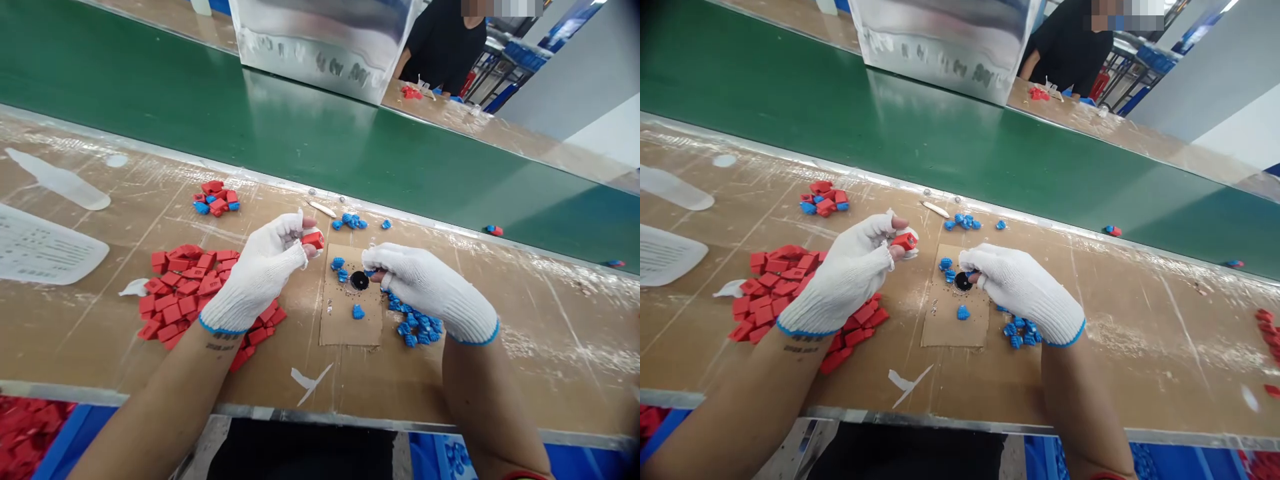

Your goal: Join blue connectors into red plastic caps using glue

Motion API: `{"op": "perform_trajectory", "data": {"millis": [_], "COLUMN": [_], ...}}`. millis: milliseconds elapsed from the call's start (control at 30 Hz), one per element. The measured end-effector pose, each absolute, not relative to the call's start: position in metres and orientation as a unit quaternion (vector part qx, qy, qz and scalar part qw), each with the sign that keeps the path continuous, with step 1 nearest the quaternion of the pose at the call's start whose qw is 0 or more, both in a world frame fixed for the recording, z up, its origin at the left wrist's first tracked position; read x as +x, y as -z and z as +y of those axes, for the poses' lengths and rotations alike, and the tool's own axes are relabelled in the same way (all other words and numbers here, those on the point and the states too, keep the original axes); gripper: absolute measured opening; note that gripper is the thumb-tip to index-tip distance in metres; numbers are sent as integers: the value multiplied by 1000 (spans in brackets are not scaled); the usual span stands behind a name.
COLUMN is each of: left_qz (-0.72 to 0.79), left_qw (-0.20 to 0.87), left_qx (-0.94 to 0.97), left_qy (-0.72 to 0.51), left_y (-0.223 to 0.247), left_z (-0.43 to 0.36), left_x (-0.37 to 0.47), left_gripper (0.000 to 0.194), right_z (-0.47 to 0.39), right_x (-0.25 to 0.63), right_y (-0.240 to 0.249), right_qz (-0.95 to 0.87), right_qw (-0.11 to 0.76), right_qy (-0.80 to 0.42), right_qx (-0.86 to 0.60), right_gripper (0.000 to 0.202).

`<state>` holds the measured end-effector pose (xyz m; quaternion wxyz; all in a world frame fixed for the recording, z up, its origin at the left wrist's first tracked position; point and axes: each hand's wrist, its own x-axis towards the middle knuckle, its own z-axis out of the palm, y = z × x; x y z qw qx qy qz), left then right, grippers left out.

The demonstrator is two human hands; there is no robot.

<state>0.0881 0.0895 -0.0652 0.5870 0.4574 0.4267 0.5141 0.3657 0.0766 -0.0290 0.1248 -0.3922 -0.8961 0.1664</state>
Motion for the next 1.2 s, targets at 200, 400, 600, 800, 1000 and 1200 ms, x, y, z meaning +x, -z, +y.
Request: {"op": "perform_trajectory", "data": {"millis": [200,400,600,800,1000,1200], "left_qz": [426,415,409,390,415,411], "left_qw": [567,567,587,598,573,573], "left_qx": [466,466,462,458,486,492], "left_qy": [-529,-538,-524,-529,-513,-511], "left_y": [69,73,69,66,63,62], "left_z": [89,89,87,87,86,87], "left_x": [91,91,89,91,91,91], "left_gripper": [28,26,19,15,13,13], "right_z": [77,79,80,79,76,76], "right_x": [361,359,355,353,348,350], "right_y": [35,36,35,35,35,32], "right_qz": [-893,-902,-902,-905,-908,-906], "right_qw": [97,88,73,65,73,66], "right_qy": [-183,-179,-193,-192,-160,-172], "right_qx": [-400,-384,-380,-375,-380,-382], "right_gripper": [34,33,35,27,24,23]}}
